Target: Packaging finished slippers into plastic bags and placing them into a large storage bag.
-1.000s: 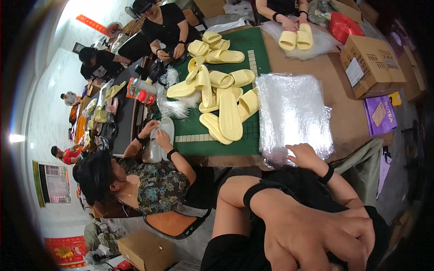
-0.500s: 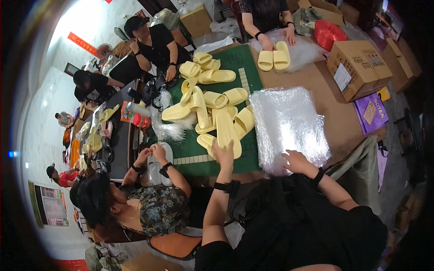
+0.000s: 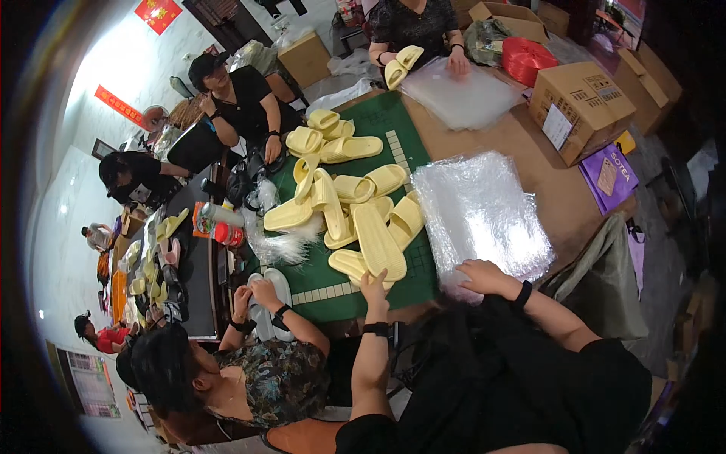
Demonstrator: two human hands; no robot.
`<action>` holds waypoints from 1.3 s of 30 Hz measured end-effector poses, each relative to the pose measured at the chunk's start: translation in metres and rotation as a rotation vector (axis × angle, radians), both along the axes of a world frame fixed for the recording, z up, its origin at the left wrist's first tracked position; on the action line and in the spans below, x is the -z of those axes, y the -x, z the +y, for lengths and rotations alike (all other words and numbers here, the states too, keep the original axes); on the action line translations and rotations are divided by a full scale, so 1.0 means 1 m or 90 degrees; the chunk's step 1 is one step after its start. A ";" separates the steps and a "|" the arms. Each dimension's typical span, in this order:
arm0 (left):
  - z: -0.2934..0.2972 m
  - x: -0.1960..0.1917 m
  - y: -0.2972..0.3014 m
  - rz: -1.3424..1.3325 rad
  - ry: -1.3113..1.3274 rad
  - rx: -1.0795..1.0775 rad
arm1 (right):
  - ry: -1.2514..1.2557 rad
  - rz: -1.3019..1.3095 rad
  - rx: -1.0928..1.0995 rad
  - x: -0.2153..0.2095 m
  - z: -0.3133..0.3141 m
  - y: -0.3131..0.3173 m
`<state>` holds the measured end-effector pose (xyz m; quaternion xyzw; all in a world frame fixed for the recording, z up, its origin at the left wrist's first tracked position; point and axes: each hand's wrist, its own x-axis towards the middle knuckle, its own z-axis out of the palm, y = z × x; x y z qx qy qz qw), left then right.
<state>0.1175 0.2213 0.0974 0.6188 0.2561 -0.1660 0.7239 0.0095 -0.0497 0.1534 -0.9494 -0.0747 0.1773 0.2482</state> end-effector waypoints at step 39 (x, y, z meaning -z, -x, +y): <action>-0.214 -0.072 0.013 0.034 0.213 0.569 | -0.514 -0.190 0.777 0.004 -0.096 0.040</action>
